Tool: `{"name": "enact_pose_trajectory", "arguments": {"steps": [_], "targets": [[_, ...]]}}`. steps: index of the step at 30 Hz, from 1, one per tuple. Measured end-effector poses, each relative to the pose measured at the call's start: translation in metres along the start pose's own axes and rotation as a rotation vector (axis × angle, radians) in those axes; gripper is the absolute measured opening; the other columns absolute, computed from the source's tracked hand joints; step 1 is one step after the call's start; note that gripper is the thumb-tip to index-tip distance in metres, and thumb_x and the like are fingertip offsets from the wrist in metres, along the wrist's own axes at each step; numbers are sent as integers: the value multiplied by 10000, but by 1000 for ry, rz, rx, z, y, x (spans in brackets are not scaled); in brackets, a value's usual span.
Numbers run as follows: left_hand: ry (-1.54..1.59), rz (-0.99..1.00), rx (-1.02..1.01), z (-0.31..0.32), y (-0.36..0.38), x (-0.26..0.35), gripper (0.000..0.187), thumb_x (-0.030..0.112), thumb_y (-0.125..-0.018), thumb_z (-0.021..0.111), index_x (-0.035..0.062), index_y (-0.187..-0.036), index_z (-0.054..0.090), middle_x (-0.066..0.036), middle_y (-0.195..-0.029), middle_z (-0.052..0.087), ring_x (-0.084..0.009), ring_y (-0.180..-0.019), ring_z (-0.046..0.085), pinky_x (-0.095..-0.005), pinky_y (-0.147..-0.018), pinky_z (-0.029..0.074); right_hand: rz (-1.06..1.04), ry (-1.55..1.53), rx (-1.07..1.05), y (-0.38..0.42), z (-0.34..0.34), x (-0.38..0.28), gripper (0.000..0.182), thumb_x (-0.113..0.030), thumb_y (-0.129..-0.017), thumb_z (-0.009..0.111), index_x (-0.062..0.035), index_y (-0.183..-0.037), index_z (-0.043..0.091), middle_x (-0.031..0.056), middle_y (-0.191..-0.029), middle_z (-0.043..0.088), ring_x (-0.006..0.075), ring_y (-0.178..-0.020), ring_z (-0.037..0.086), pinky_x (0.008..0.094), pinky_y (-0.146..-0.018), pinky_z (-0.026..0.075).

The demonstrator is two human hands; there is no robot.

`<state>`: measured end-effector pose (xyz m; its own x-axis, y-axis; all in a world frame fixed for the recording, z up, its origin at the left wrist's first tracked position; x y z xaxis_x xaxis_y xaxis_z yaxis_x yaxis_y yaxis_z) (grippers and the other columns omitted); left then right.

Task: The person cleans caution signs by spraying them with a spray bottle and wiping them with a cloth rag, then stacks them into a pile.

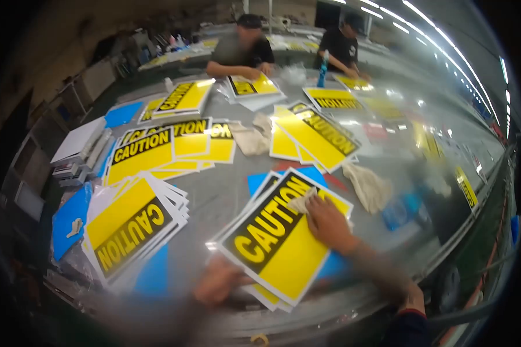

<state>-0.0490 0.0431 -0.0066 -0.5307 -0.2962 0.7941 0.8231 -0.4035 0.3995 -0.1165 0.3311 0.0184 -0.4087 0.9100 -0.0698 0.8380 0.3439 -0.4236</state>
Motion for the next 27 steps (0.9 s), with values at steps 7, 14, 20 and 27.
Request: {"name": "enact_pose_trajectory", "arguments": {"steps": [7, 14, 20, 27], "targets": [[80, -100, -190, 24, 8, -16, 615, -47, -1023, 619, 69, -1566, 355, -143, -1554, 538, -321, -1406, 597, -514, -1097, 599, 92, -196, -22, 7, -1, -10, 476, -131, -1034, 588, 30, -1483, 576, 248, -1554, 572, 412, -1501, 484, 529, -1262, 353], [22, -107, -208, 21, -2, -25, 598, -92, -1040, 568, 82, -1575, 364, -109, -1543, 546, -272, -1366, 631, -435, -1055, 632, -176, -531, -240, 30, 0, -123, 504, -196, -1069, 572, 6, -1529, 532, 223, -1609, 511, 365, -1531, 455, 525, -1281, 327], [-20, -136, -186, 18, -5, -26, 638, -109, -1030, 551, 95, -1601, 355, -113, -1536, 550, -281, -1359, 635, -464, -1061, 633, -167, -384, -273, 13, 3, -94, 501, -182, -1054, 578, -69, -1540, 545, 197, -1576, 559, 373, -1439, 558, 570, -1251, 339], [40, -114, -173, 29, 2, -18, 616, -129, -1013, 540, 40, -1562, 316, -163, -1535, 557, -310, -1357, 644, -434, -1025, 658, 180, -197, -46, -23, 7, 24, 393, -192, -1048, 589, -34, -1407, 619, 204, -1386, 686, 394, -1294, 642, 592, -1167, 413]]}}
Point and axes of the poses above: each hand's wrist, its own y-axis away from the middle knuckle, its own z-axis out of the palm, x = y × z, the point moved 8 cm from there along -y, towards the middle knuckle
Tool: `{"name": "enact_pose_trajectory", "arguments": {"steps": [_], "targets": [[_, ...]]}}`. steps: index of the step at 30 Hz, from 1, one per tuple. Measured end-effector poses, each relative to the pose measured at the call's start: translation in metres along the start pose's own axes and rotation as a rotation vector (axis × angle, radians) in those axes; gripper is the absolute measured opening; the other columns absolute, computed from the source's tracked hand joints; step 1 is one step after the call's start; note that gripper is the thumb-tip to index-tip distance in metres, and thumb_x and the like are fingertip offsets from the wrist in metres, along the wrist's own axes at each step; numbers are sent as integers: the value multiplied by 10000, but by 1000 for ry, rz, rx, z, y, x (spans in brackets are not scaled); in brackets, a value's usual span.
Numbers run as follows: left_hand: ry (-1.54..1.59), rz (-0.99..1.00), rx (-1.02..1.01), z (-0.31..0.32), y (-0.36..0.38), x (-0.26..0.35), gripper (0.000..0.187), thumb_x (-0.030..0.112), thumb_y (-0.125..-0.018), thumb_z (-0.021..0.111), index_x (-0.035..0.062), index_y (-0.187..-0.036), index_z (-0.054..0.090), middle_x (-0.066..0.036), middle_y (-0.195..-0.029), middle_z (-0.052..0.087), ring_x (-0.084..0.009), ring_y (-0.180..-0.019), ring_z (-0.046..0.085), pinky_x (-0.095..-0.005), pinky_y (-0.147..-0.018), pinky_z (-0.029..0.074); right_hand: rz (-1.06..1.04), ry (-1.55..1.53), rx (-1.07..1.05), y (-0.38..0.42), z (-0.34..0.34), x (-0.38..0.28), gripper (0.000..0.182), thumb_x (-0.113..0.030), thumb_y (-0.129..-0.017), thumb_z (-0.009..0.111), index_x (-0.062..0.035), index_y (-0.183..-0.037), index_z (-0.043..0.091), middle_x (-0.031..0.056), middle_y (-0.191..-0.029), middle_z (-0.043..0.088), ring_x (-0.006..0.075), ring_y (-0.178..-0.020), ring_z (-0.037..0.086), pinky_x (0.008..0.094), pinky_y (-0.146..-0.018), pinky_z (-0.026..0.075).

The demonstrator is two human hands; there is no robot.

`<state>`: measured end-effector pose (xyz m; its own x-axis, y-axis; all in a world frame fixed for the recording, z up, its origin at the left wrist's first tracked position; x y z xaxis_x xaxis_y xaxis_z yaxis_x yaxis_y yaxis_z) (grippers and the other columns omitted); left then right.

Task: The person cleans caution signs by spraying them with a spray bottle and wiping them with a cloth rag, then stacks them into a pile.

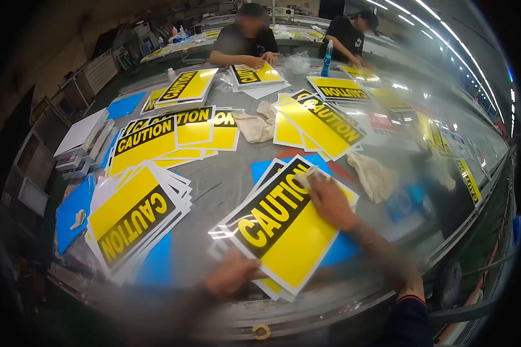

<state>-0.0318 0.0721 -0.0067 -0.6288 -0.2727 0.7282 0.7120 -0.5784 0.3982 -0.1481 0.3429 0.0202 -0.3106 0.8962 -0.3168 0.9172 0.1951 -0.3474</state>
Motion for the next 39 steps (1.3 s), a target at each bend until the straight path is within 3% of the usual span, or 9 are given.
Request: {"name": "enact_pose_trajectory", "arguments": {"steps": [3, 9, 13, 19, 23, 27, 32, 36, 39], "targets": [[-24, -26, 16, -1, -1, 4, 633, -126, -1015, 544, 56, -1566, 292, -164, -1554, 539, -305, -1367, 638, -437, -1026, 660, -357, -98, -151, 37, 8, -89, 445, -248, -1062, 610, -67, -1468, 605, 182, -1499, 634, 374, -1425, 567, 574, -1257, 349], [-129, -49, 61, -2, 1, 5, 587, -122, -1014, 561, 42, -1539, 355, -164, -1524, 575, -285, -1329, 666, -358, -927, 685, -116, 137, 49, -13, 17, 19, 454, -236, -1084, 574, -44, -1495, 572, 169, -1562, 580, 393, -1442, 539, 624, -1223, 326], [-24, -42, 65, -3, 0, 4, 596, -114, -1017, 565, 32, -1554, 351, -153, -1517, 585, -278, -1317, 673, -344, -929, 679, -330, -145, -201, 21, 25, -75, 494, -234, -1081, 536, -58, -1543, 539, 210, -1587, 535, 387, -1518, 464, 625, -1257, 290], [-120, -31, 65, -4, -4, 0, 634, -98, -980, 577, 37, -1561, 365, -164, -1510, 578, -325, -1333, 661, -437, -1007, 657, -183, 141, 111, -35, 13, 18, 428, -204, -1114, 486, -2, -1485, 556, 227, -1539, 577, 433, -1427, 535, 613, -1195, 340], [-117, -24, 77, -10, -7, 1, 650, -101, -977, 597, 42, -1555, 337, -170, -1539, 542, -337, -1367, 637, -463, -1006, 656, -393, -85, -140, 4, 38, -69, 481, -240, -1099, 526, -47, -1539, 530, 207, -1596, 544, 398, -1495, 491, 605, -1265, 315], [-151, -47, 130, -11, -5, -4, 615, -91, -989, 599, 25, -1538, 347, -183, -1532, 544, -331, -1363, 640, -454, -981, 672, -126, 43, -24, -60, 23, 21, 450, -218, -1125, 471, -74, -1546, 536, 178, -1570, 569, 379, -1557, 409, 577, -1303, 209], [-156, -15, 112, -9, -6, 2, 596, -96, -988, 579, 11, -1530, 357, -183, -1498, 569, -327, -1332, 659, -429, -955, 685, -348, -83, -106, -34, 48, -46, 446, -199, -1110, 496, -64, -1531, 554, 157, -1580, 563, 388, -1560, 395, 579, -1258, 304], [-136, -54, 153, -7, -5, 1, 592, -84, -982, 584, 2, -1517, 345, -169, -1496, 561, -316, -1320, 664, -464, -1010, 658, -122, 128, -59, -70, 29, 18, 488, -248, -1114, 499, -69, -1568, 516, 153, -1638, 508, 392, -1556, 401, 556, -1264, 315], [-113, -10, 130, -6, -4, 2, 577, -79, -989, 582, 2, -1508, 344, -182, -1492, 559, -324, -1313, 666, -456, -1004, 658, -185, -43, -87, -43, 55, -29, 508, -262, -1117, 496, -75, -1589, 493, 152, -1672, 466, 387, -1556, 397, 563, -1263, 309]]}}
Point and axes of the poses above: each hand's wrist, its own y-axis away from the middle knuckle, its own z-axis out of the palm, x = y × z, the point moved 8 cm from there along -y, towards the middle knuckle
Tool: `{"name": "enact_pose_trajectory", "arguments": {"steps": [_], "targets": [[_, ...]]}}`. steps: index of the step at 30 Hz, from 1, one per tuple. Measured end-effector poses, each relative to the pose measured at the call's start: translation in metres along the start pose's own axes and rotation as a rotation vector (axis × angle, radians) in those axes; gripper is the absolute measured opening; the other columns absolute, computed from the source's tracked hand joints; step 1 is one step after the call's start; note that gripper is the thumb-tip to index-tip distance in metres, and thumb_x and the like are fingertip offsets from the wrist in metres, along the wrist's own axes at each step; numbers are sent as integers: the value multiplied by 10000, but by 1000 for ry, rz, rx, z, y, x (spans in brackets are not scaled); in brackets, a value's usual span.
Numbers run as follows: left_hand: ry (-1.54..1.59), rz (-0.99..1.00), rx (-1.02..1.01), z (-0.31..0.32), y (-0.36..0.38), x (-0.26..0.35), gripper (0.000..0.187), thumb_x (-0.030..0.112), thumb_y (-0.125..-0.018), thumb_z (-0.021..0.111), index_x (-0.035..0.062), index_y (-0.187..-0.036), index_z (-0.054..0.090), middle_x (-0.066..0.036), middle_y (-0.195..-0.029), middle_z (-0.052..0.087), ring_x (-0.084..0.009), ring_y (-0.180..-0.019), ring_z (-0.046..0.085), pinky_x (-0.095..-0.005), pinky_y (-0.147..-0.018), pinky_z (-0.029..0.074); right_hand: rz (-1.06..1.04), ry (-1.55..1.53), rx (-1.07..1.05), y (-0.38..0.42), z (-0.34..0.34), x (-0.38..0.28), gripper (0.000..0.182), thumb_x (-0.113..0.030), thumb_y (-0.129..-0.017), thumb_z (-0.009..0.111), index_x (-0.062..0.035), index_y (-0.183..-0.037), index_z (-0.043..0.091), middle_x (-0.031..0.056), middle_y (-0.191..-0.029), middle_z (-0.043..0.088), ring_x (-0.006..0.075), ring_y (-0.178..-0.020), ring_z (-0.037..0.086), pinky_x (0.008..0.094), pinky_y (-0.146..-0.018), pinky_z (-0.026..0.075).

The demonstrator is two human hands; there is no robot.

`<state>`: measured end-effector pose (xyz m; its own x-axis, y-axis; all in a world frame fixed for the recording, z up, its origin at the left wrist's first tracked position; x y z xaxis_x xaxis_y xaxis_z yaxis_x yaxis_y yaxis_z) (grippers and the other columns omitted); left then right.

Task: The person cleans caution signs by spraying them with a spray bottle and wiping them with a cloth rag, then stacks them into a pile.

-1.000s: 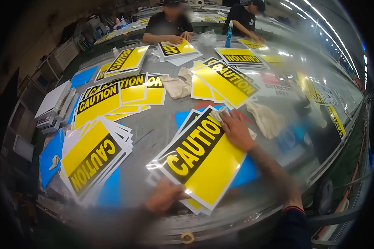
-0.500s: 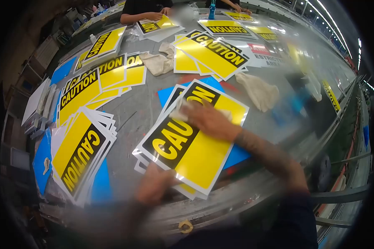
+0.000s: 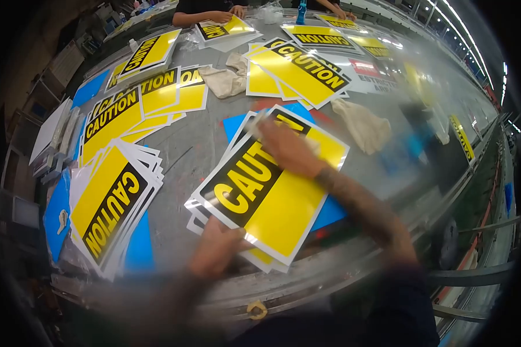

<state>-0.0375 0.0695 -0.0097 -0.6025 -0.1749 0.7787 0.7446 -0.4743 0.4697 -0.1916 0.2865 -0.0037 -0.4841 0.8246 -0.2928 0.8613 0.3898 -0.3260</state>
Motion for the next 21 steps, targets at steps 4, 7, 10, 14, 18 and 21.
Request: {"name": "enact_pose_trajectory", "arguments": {"steps": [4, 7, 10, 14, 18, 21], "targets": [[-47, 12, 11, 1, 1, 2, 560, -75, -997, 573, -1, -1504, 346, -197, -1488, 564, -328, -1312, 668, -450, -997, 658, -59, -14, -76, 7, 0, 3, 497, -281, -1116, 510, -83, -1572, 524, 162, -1626, 526, 359, -1492, 485, 576, -1264, 294], [40, -20, -22, -3, -1, -6, 558, -80, -1002, 560, -3, -1512, 348, -177, -1479, 577, -316, -1326, 657, -457, -1052, 629, -12, 253, 53, -9, -11, 23, 475, -249, -1136, 466, -45, -1561, 519, 171, -1594, 558, 381, -1467, 506, 605, -1226, 320], [113, -18, -51, -6, -5, -6, 598, -89, -1013, 548, 43, -1547, 313, -160, -1526, 534, -311, -1355, 635, -497, -1077, 612, -291, 2, -44, 24, 8, -87, 511, -201, -1090, 522, 11, -1555, 500, 215, -1603, 522, 372, -1546, 429, 572, -1258, 323], [166, -4, -100, -9, -9, -8, 546, -82, -1029, 550, 84, -1508, 347, -159, -1570, 490, -314, -1394, 608, -533, -1089, 601, -268, -327, -346, 32, 9, -138, 543, -319, -1141, 437, -109, -1641, 453, 163, -1696, 437, 378, -1603, 345, 597, -1318, 191], [131, -9, -82, -11, -10, -8, 457, -76, -1038, 539, 25, -1461, 398, -155, -1514, 553, -310, -1370, 629, -509, -1101, 602, -156, -87, -235, 6, 12, -104, 500, -309, -1145, 427, -100, -1587, 529, 119, -1705, 443, 351, -1608, 341, 593, -1305, 224], [182, 8, -102, -7, -9, -5, 460, -78, -1034, 538, 19, -1463, 403, -150, -1497, 566, -301, -1348, 642, -489, -1089, 613, -321, -272, -297, 24, 18, -164, 506, -312, -1135, 445, -131, -1601, 523, 91, -1707, 447, 357, -1623, 308, 589, -1335, 141]]}}
Point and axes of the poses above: each hand's wrist, its own y-axis away from the middle knuckle, its own z-axis out of the palm, x = y × z, the point moved 8 cm from there along -y, towards the middle knuckle
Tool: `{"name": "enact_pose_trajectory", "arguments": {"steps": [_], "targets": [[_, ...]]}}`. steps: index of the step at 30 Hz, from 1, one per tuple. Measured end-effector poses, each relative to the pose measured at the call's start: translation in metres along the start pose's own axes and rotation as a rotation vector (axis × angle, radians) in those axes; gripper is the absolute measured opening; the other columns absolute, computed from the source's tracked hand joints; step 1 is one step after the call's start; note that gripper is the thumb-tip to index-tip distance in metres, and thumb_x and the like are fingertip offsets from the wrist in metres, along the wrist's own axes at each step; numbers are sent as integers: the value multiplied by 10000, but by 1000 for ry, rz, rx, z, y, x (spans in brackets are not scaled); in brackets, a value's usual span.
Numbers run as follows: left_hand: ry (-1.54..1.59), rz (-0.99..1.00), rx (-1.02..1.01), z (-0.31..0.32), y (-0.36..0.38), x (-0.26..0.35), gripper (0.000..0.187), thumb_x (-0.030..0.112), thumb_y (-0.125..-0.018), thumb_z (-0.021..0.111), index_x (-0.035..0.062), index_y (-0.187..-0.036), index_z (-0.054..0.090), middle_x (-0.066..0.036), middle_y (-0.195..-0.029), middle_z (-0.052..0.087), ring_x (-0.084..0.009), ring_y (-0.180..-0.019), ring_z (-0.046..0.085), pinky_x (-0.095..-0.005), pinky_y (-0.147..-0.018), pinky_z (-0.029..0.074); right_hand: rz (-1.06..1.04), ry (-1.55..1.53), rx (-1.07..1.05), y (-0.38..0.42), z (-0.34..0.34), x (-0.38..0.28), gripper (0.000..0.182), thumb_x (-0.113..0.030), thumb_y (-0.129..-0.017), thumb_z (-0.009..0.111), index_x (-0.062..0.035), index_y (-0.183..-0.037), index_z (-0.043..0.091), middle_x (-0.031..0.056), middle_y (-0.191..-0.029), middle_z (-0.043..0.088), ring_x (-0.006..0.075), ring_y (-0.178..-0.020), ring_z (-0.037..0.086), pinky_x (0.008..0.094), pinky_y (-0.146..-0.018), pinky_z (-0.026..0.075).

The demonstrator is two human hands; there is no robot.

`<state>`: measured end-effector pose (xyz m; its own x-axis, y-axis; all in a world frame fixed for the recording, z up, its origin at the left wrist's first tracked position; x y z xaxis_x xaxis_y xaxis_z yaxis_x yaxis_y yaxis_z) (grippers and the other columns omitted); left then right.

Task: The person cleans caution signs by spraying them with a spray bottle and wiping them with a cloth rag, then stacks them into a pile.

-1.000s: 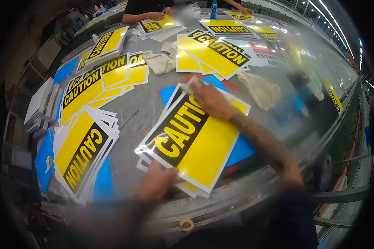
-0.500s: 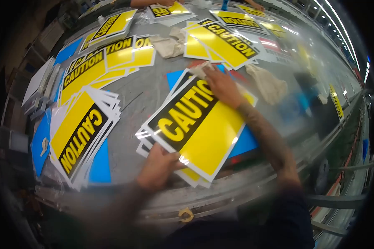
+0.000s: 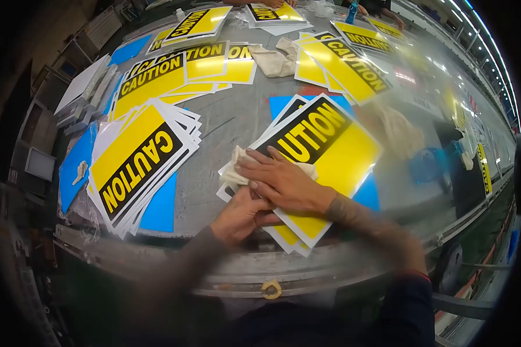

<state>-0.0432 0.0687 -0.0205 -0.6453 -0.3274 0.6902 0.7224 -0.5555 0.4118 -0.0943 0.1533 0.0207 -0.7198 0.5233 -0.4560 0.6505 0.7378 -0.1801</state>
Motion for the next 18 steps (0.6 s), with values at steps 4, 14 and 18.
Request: {"name": "enact_pose_trajectory", "arguments": {"steps": [4, 14, 18], "targets": [[-37, -2, -36, -6, -2, 0, 503, -84, -1017, 541, 48, -1484, 406, -140, -1508, 538, -297, -1345, 640, -502, -1093, 605, 72, 118, 20, -6, -9, 20, 516, -311, -1129, 458, -149, -1616, 510, 103, -1692, 464, 367, -1643, 250, 588, -1337, 156], [16, 5, -1, 8, 9, 6, 523, -107, -1003, 544, 11, -1500, 432, -174, -1515, 607, -320, -1386, 625, -570, -1153, 541, 374, 395, 287, 73, -78, 143, 501, -256, -1100, 536, -50, -1557, 531, 174, -1593, 552, 397, -1458, 518, 601, -1241, 320], [-8, -22, -17, 4, 2, 1, 552, -101, -1011, 558, 13, -1529, 406, -163, -1521, 599, -316, -1385, 625, -552, -1139, 561, 35, 268, 192, 55, -17, 46, 563, -246, -1088, 547, -2, -1588, 460, 209, -1639, 482, 408, -1485, 488, 579, -1270, 301]]}}
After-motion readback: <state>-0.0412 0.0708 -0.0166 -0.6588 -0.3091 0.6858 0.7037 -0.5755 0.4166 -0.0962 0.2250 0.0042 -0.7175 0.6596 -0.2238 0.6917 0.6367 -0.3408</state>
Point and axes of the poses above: each hand's wrist, its own y-axis away from the middle knuckle, its own z-axis out of the palm, x = y × z, the point moved 8 cm from there along -y, towards the middle knuckle
